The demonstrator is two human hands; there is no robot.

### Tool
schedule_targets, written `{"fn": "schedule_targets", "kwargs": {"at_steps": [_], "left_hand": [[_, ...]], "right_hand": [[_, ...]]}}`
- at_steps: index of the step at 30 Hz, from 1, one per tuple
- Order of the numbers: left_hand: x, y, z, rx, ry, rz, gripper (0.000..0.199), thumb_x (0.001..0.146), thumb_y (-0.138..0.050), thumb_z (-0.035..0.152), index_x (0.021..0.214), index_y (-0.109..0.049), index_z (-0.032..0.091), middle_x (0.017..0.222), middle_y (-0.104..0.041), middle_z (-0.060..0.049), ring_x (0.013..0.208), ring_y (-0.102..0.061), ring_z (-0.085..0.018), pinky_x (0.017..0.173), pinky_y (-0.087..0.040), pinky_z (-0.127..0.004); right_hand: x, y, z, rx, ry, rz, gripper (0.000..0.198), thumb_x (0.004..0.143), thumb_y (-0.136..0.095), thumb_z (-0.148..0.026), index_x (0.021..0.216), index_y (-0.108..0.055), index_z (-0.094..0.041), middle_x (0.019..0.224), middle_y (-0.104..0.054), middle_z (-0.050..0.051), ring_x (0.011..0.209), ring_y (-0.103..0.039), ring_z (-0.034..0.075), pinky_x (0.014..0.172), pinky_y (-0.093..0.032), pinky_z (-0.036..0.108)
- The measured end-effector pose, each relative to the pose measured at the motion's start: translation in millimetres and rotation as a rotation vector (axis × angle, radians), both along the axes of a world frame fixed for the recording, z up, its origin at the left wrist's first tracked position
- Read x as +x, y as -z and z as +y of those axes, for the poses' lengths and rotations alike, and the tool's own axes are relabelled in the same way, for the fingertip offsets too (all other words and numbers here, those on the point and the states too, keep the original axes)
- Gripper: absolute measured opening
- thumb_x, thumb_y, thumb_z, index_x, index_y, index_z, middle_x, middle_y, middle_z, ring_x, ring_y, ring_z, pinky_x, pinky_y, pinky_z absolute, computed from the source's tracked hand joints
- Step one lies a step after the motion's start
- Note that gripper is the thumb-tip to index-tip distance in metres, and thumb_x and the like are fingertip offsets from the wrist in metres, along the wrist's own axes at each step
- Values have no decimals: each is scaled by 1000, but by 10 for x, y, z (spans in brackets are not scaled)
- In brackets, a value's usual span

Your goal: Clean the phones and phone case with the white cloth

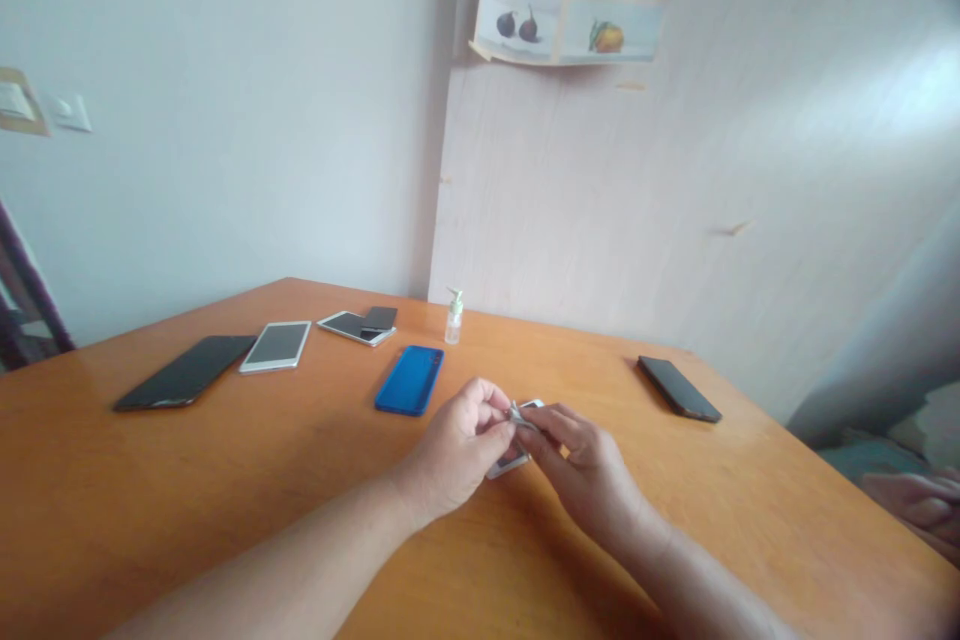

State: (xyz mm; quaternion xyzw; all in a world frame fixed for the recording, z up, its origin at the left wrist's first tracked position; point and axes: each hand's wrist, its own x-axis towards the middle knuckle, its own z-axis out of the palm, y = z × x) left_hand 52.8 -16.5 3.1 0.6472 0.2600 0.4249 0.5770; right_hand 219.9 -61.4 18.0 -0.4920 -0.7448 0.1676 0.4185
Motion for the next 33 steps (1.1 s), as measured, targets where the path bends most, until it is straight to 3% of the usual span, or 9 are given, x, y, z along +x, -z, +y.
{"fn": "schedule_targets", "kwargs": {"at_steps": [5,8,12,15,21,25,31,33], "left_hand": [[-74,29,88,223,-227,235,26,86,-54,37,107,-50,21,88,-68,-2,77,-64,-16,70,-50,-29],[-150,51,159,345,-389,452,44,77,-64,44,112,-54,20,106,-66,-8,98,-62,-23,85,-48,-35],[-234,61,185,434,-383,798,74,55,-72,68,110,-60,19,114,-61,-13,110,-56,-32,89,-44,-39],[-254,49,166,463,-350,924,74,48,-69,76,97,-63,21,106,-60,-11,103,-57,-32,81,-45,-37],[-226,14,137,471,-355,967,53,53,-71,66,82,-64,22,97,-59,-9,94,-59,-30,74,-45,-35],[-214,15,144,485,-358,958,51,55,-70,67,78,-64,21,92,-59,-9,91,-59,-31,74,-46,-37],[-202,12,169,461,-340,935,49,49,-77,59,79,-63,21,93,-59,-8,89,-61,-28,72,-47,-34],[-195,12,174,456,-338,943,51,48,-77,59,80,-63,21,93,-60,-8,89,-61,-29,72,-47,-34]], "right_hand": [[200,74,112,15,279,64,27,89,-55,-42,97,-69,-21,82,-69,5,75,-61,19,68,-45,29],[310,116,171,16,389,56,27,88,-55,-43,99,-65,-21,81,-69,3,72,-61,19,66,-44,28],[401,188,250,19,384,-133,21,90,-51,-35,93,-67,-22,86,-69,3,79,-62,19,70,-44,28],[425,242,299,8,353,-299,24,91,-47,-30,90,-70,-21,90,-67,5,84,-62,19,75,-45,28],[130,151,112,-52,247,-620,28,93,-43,-26,95,-71,-23,95,-67,9,92,-58,22,82,-45,31],[-48,41,-64,-44,89,-723,34,96,-40,-31,119,-65,-27,120,-67,6,112,-54,26,94,-41,39],[240,132,72,-163,334,-856,45,98,-33,-37,137,-53,-27,142,-52,5,138,-33,36,100,-34,56],[228,153,63,-181,314,-860,48,98,-32,-38,141,-48,-25,145,-48,5,141,-28,34,106,-30,57]]}}
